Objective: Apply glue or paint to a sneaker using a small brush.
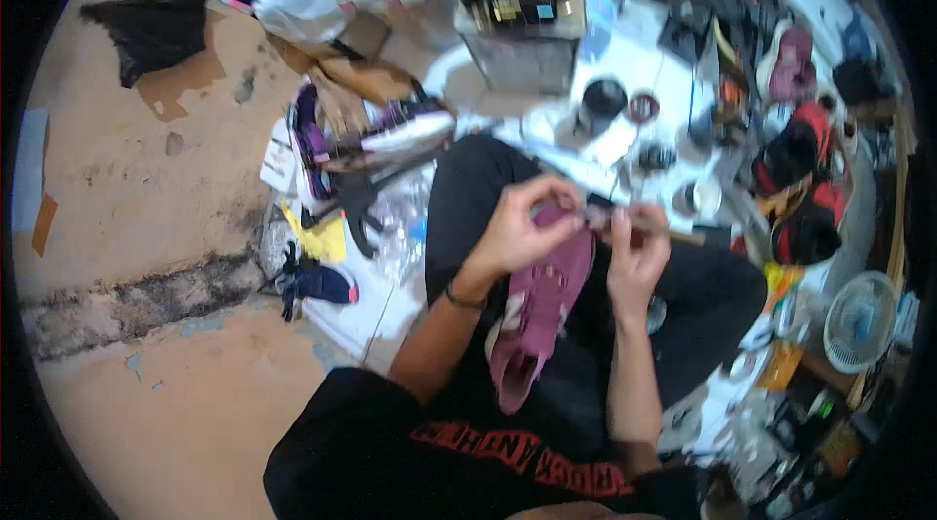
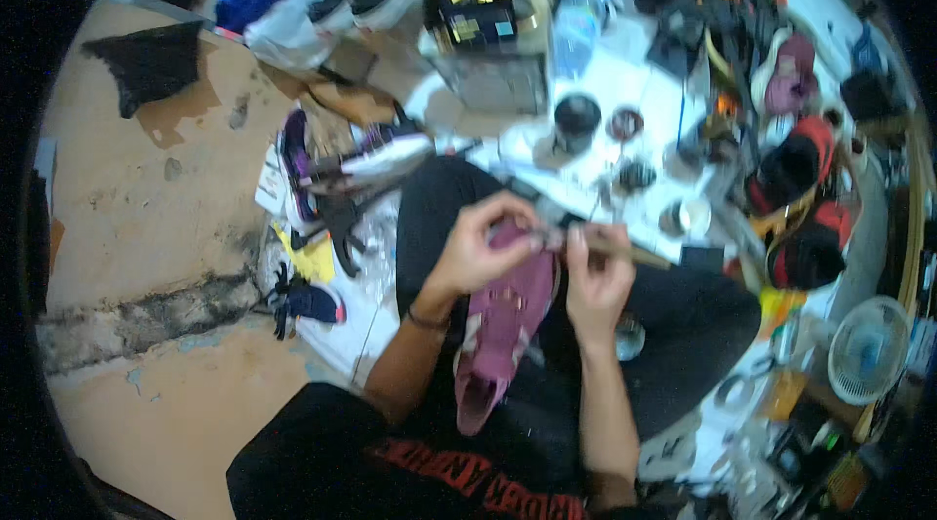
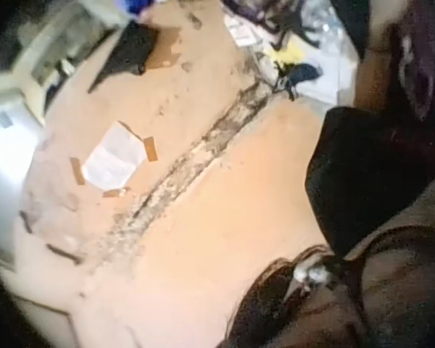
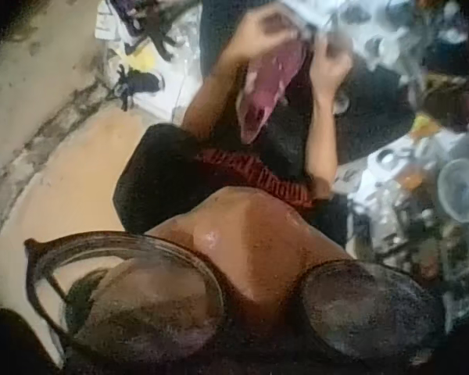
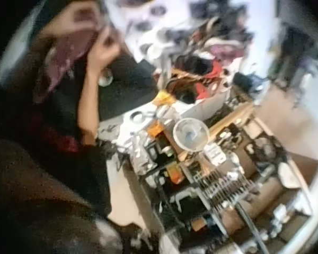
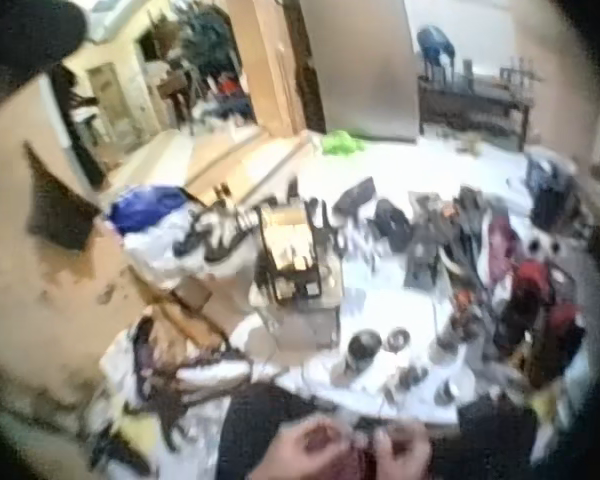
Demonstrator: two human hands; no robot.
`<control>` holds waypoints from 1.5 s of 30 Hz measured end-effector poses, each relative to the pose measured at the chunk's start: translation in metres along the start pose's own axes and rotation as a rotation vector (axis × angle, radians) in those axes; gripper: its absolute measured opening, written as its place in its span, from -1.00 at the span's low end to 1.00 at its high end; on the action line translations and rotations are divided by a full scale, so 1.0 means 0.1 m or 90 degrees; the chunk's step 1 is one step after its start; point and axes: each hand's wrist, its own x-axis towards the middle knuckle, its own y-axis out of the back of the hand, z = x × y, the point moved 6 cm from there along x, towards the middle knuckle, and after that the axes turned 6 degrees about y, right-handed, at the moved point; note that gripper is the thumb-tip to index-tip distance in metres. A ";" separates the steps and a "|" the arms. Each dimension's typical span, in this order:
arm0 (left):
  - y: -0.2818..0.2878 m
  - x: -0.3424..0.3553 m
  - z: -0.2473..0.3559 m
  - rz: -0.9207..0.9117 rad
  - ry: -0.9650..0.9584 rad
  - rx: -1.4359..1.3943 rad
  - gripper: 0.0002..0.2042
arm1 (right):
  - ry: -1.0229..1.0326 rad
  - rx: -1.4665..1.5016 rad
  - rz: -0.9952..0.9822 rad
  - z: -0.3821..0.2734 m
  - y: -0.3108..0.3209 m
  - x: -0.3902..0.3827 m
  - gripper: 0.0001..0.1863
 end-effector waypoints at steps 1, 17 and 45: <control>0.01 0.00 0.01 0.038 -0.027 -0.023 -0.79 | 0.010 -0.034 -0.011 0.01 0.00 -0.01 -0.87; -0.04 0.01 -0.10 0.011 0.035 -0.031 -0.75 | -0.052 0.125 -0.047 0.11 0.00 0.02 -0.85; -0.06 0.00 -0.12 -0.018 0.010 -0.016 -0.71 | -0.030 0.139 -0.039 0.17 0.02 -0.04 -0.81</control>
